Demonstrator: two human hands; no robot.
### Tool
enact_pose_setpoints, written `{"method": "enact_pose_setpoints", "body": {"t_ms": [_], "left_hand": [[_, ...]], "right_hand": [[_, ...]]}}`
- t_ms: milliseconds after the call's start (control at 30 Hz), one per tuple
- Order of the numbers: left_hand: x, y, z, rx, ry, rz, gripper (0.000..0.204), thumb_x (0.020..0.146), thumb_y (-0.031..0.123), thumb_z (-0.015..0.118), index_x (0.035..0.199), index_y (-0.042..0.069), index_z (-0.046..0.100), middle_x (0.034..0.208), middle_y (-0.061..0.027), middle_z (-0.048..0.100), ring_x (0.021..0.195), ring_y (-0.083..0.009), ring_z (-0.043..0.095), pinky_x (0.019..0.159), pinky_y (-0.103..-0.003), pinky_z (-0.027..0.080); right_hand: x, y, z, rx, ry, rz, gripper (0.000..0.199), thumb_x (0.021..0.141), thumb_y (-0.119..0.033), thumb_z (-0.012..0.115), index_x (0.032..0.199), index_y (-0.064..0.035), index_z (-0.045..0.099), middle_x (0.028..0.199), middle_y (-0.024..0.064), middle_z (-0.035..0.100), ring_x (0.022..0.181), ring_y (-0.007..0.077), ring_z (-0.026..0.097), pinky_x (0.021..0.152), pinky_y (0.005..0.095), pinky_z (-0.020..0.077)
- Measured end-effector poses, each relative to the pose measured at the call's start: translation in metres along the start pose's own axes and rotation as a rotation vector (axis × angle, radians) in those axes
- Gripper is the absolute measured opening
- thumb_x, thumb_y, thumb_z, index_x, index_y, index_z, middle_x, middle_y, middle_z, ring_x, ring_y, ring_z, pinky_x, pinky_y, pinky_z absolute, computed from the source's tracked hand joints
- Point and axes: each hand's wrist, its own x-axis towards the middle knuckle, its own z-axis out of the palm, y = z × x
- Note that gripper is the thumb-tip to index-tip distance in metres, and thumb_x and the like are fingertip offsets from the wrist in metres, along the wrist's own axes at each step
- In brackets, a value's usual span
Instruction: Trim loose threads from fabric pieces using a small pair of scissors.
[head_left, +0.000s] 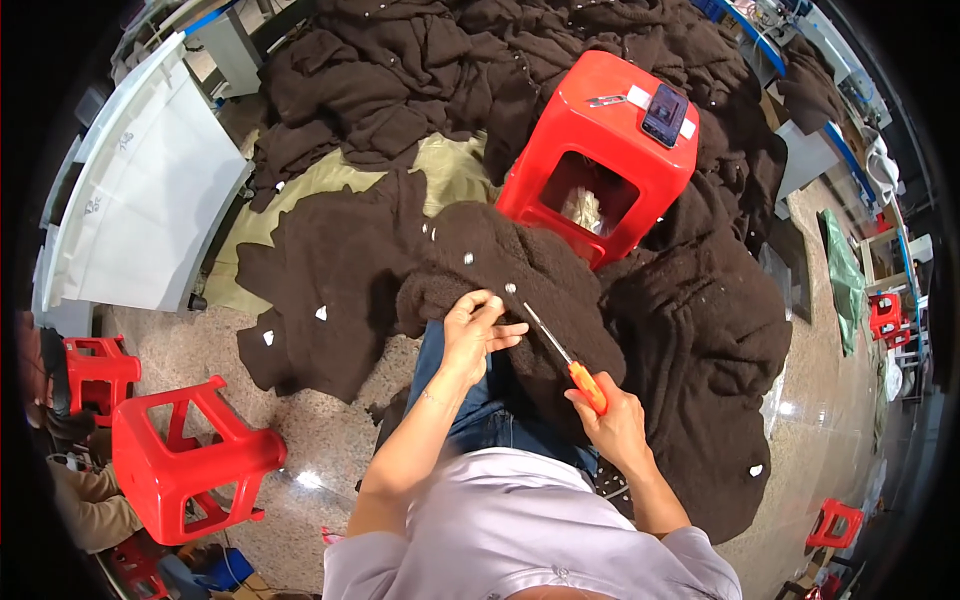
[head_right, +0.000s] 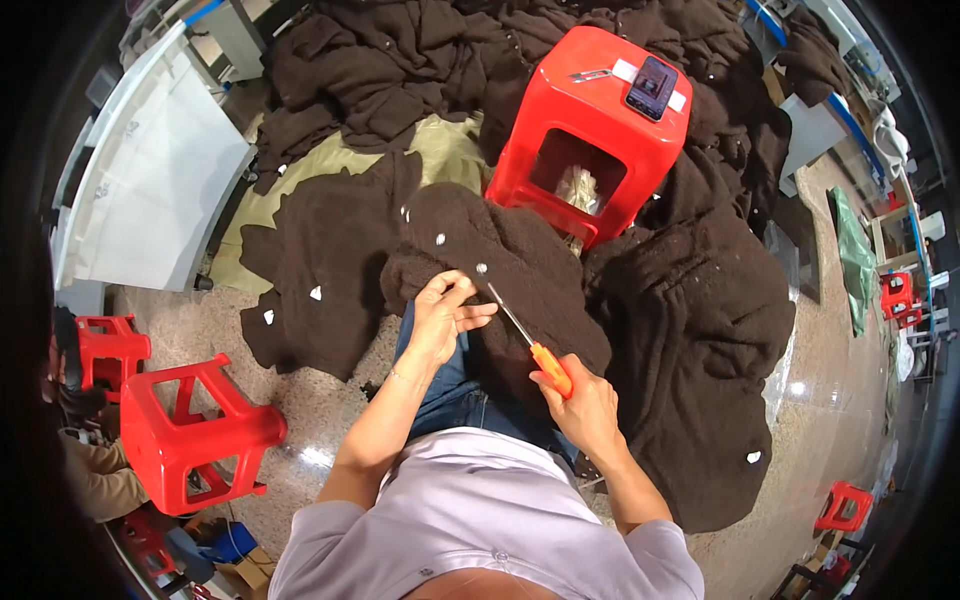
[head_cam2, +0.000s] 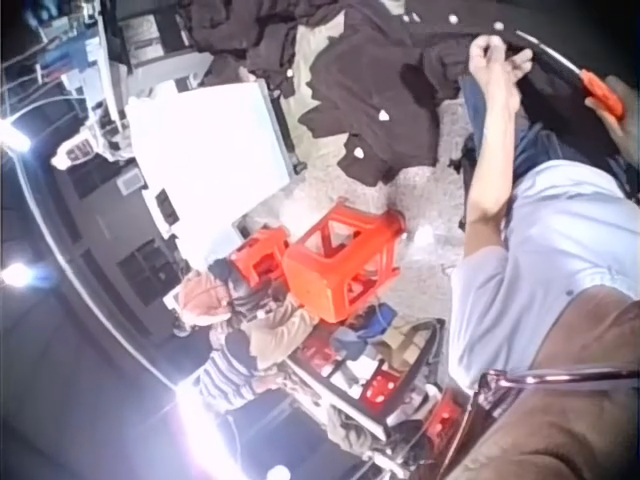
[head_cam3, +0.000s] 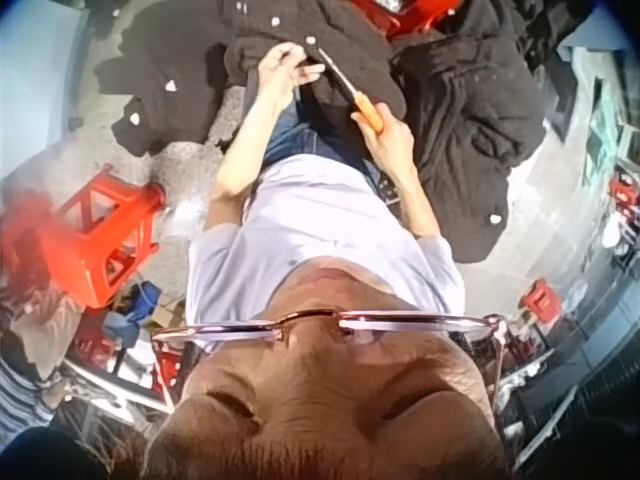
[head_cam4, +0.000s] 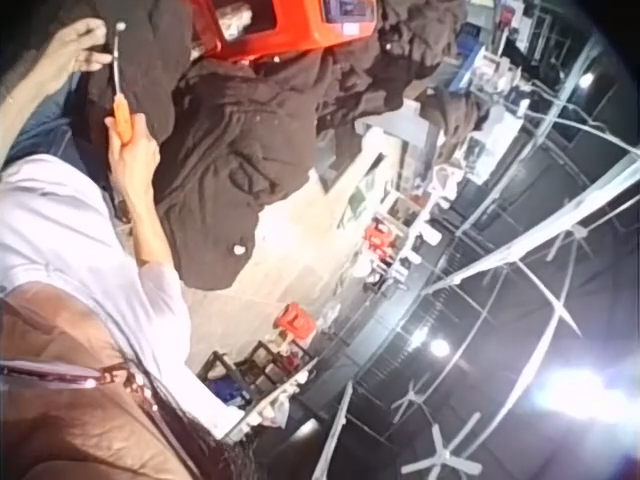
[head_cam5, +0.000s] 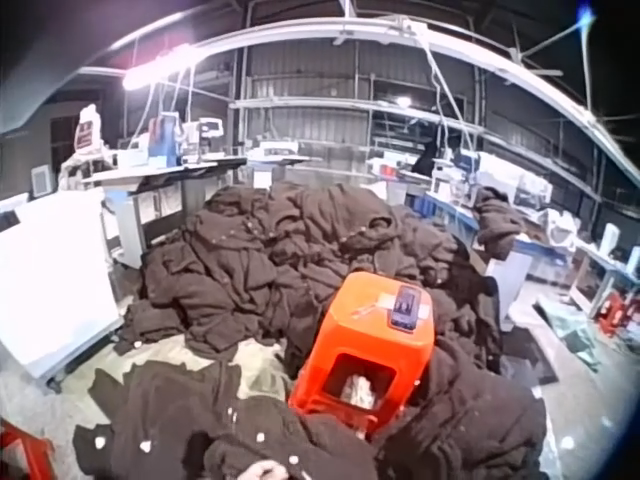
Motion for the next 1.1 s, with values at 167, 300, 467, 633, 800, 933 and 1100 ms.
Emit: {"method": "enact_pose_setpoints", "body": {"t_ms": [167, 300, 467, 633, 800, 933, 1100], "left_hand": [[0.017, -0.019, 0.007, -0.032, -0.01, 0.095, 0.027, 0.098, 0.015, 0.056, 0.117, -0.003, 0.056, 0.114, -0.0172, 0.063, 0.088, -0.0278, 0.072, 0.069, -0.03, 0.061], [0.028, -0.001, 0.024, -0.093, 0.09, 0.035, 0.049, 0.096, 0.029, 0.061, 0.13, -0.002, 0.048, 0.123, -0.0214, 0.058, 0.079, -0.0275, 0.072, 0.063, -0.03, 0.061], [0.059, 0.014, 0.048, -0.048, 0.107, 0.099, 0.05, 0.094, 0.032, 0.063, 0.129, 0.001, 0.045, 0.111, -0.0144, 0.058, 0.06, -0.0249, 0.069, 0.052, -0.03, 0.057], [0.08, 0.026, 0.067, 1.051, 0.303, 1.083, 0.05, 0.076, 0.014, 0.076, 0.121, 0.006, 0.057, 0.114, -0.0107, 0.056, 0.114, -0.0297, 0.051, 0.095, -0.039, 0.042], [0.133, 0.049, 0.064, 1.384, 0.204, 1.002, 0.026, 0.081, 0.027, 0.072, 0.101, 0.011, 0.071, 0.104, -0.0116, 0.067, 0.105, -0.0326, 0.057, 0.091, -0.043, 0.046], [0.216, 0.09, 0.017, 1.642, 0.226, 0.19, 0.074, 0.085, 0.064, 0.056, 0.131, 0.005, 0.057, 0.13, -0.019, 0.059, 0.127, -0.0356, 0.05, 0.104, -0.043, 0.041], [0.269, 0.068, -0.019, 1.278, -0.142, -0.415, 0.084, 0.084, 0.072, 0.052, 0.141, 0.011, 0.05, 0.144, -0.0128, 0.049, 0.137, -0.0262, 0.04, 0.114, -0.037, 0.027]], "right_hand": [[-0.011, -0.001, -0.011, 0.033, -0.038, 0.028, 0.025, 0.087, -0.026, 0.072, 0.089, -0.0044, 0.059, 0.062, 0.018, 0.057, 0.06, 0.04, 0.06, 0.054, 0.0399, 0.0452], [-0.009, -0.001, -0.01, 0.045, -0.03, 0.045, 0.025, 0.086, -0.025, 0.072, 0.089, -0.004, 0.059, 0.064, 0.0188, 0.058, 0.062, 0.0403, 0.061, 0.055, 0.0402, 0.0453], [-0.013, 0.012, -0.009, 0.021, 0.016, 0.056, 0.029, 0.086, -0.032, 0.072, 0.093, -0.0058, 0.062, 0.07, 0.0179, 0.064, 0.066, 0.04, 0.064, 0.056, 0.0414, 0.0487], [-0.011, 0.04, 0.0, 0.165, 0.225, 0.121, 0.025, 0.086, -0.025, 0.072, 0.093, -0.0036, 0.061, 0.072, 0.019, 0.063, 0.068, 0.0407, 0.063, 0.059, 0.0408, 0.0481], [0.02, 0.107, 0.018, 0.288, 0.43, 0.357, 0.023, 0.088, -0.021, 0.067, 0.095, -0.0012, 0.059, 0.076, 0.017, 0.062, 0.07, 0.0314, 0.065, 0.066, 0.0383, 0.0482], [0.069, 0.191, 0.041, 0.612, 0.347, 0.519, 0.026, 0.094, -0.03, 0.063, 0.105, -0.0068, 0.061, 0.078, 0.0052, 0.059, 0.064, 0.017, 0.06, 0.058, 0.0333, 0.0498], [0.131, 0.22, 0.069, 0.849, 0.134, 0.557, 0.037, 0.098, -0.038, 0.057, 0.122, -0.0095, 0.056, 0.091, 0.0028, 0.058, 0.07, 0.0108, 0.058, 0.059, 0.0267, 0.0492]]}}
